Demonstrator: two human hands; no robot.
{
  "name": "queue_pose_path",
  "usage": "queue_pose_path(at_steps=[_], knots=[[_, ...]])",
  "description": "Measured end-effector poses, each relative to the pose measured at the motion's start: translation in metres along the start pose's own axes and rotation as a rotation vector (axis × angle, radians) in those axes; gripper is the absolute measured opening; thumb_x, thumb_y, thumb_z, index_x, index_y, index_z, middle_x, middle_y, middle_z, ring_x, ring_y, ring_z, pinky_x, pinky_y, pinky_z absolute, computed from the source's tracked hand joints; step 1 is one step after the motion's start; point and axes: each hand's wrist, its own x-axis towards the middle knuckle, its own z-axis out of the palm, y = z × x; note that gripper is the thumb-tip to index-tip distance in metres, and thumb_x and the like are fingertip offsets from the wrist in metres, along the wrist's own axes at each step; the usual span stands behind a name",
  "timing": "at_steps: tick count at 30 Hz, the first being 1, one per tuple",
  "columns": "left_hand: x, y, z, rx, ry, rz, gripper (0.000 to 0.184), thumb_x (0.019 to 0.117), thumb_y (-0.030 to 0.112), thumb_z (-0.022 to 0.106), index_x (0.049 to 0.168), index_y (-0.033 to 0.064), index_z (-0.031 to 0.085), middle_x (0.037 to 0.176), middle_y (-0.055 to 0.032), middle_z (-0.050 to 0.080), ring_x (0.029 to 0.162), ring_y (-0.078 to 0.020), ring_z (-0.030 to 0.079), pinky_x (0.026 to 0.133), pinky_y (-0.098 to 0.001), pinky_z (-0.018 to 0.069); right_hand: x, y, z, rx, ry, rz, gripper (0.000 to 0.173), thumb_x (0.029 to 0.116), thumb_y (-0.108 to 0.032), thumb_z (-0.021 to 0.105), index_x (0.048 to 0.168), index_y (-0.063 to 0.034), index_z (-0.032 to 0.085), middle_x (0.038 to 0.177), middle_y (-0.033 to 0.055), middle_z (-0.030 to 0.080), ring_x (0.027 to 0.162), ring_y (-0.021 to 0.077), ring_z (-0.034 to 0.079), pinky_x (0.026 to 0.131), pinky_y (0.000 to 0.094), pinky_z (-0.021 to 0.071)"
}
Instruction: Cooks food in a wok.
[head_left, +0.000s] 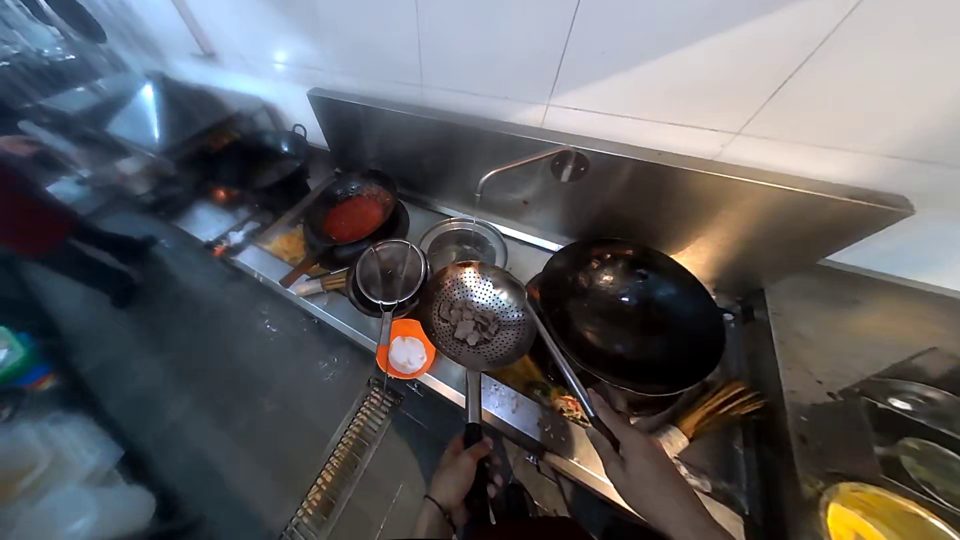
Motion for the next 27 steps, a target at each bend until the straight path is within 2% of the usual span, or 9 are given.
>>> queue_pose_path(at_steps=[7,8,9,11,13,16,18,24,27], knots=[[0.002,-0.002,0.000,-0.009,-0.014,0.006,0.033,0.1092,0.020,0.050,0.136,0.0032,0.044,0.090,-0.0142,0.067,0.065,-0.0196,0.067,0.056,-0.0293,0.0569,0.019,-0.009,0.001,-0.044,-0.154,0.050,0.062,0.1046,-0.024,0.051,0.162,-0.0126,0.032,0.114,0.0184,0.071,0.098,0.0340,0.070,0.093,0.0531,0.0550],[0.002,-0.002,0.000,-0.010,-0.011,0.004,0.033,0.1091,0.020,0.051,0.137,0.0032,0.044,0.090,-0.0143,0.068,0.065,-0.0197,0.067,0.056,-0.0293,0.0568,0.020,-0.010,0.000,0.021,-0.195,0.087,0.061,0.1050,-0.025,0.052,0.162,-0.0150,0.033,0.111,0.0168,0.071,0.092,0.0313,0.070,0.088,0.0510,0.0565],[0.002,-0.002,0.001,-0.013,-0.008,0.002,0.033,0.1091,0.021,0.051,0.136,0.0032,0.044,0.090,-0.0143,0.067,0.065,-0.0194,0.067,0.055,-0.0291,0.0566,0.023,-0.008,-0.002,0.124,-0.233,0.135,0.060,0.1057,-0.027,0.052,0.162,-0.0187,0.034,0.104,0.0141,0.070,0.078,0.0267,0.068,0.075,0.0469,0.0577],[0.002,-0.001,0.003,-0.024,-0.009,-0.001,0.034,0.1089,0.021,0.051,0.137,0.0034,0.044,0.089,-0.0141,0.067,0.064,-0.0191,0.066,0.055,-0.0287,0.0563,0.024,-0.005,-0.006,0.429,-0.298,0.235,0.056,0.1066,-0.029,0.052,0.160,-0.0235,0.037,0.081,0.0076,0.059,0.049,0.0177,0.052,0.045,0.0358,0.0489],[0.001,-0.001,0.003,-0.033,0.000,0.002,0.035,0.1086,0.020,0.051,0.138,0.0037,0.044,0.089,-0.0144,0.067,0.064,-0.0191,0.066,0.054,-0.0286,0.0560,0.024,-0.003,-0.010,0.711,-0.352,0.321,0.052,0.1075,-0.028,0.052,0.158,-0.0241,0.040,0.075,0.0031,0.052,0.044,0.0127,0.044,0.038,0.0294,0.0418],[0.001,-0.002,0.001,-0.023,-0.001,0.003,0.033,0.1090,0.021,0.051,0.137,0.0037,0.045,0.089,-0.0140,0.067,0.064,-0.0189,0.066,0.054,-0.0285,0.0560,0.027,0.005,-0.014,0.961,-0.363,0.379,0.045,0.1081,-0.024,0.050,0.152,-0.0205,0.046,0.075,0.0012,0.050,0.043,0.0087,0.040,0.036,0.0235,0.0370],[0.001,-0.001,0.002,-0.021,-0.003,-0.003,0.032,0.1092,0.021,0.050,0.136,0.0036,0.045,0.089,-0.0140,0.068,0.064,-0.0188,0.067,0.054,-0.0282,0.0558,0.027,0.009,-0.016,0.960,-0.351,0.361,0.044,0.1081,-0.023,0.050,0.152,-0.0195,0.047,0.074,0.0010,0.049,0.043,0.0088,0.039,0.036,0.0232,0.0365],[0.001,0.000,0.004,-0.006,-0.015,0.000,0.031,0.1095,0.021,0.049,0.135,0.0036,0.044,0.089,-0.0133,0.067,0.064,-0.0186,0.067,0.055,-0.0285,0.0563,0.031,0.007,-0.022,0.563,-0.345,0.240,0.055,0.1069,-0.028,0.053,0.160,-0.0261,0.038,0.077,0.0046,0.054,0.045,0.0143,0.045,0.039,0.0309,0.0425],[0.002,0.001,0.005,-0.005,-0.017,0.001,0.033,0.1093,0.020,0.050,0.136,0.0029,0.044,0.090,-0.0149,0.068,0.064,-0.0199,0.067,0.055,-0.0294,0.0567,0.036,0.007,-0.019,0.354,-0.348,0.189,0.057,0.1062,-0.032,0.053,0.160,-0.0300,0.037,0.085,0.0084,0.061,0.049,0.0173,0.051,0.044,0.0359,0.0478]])
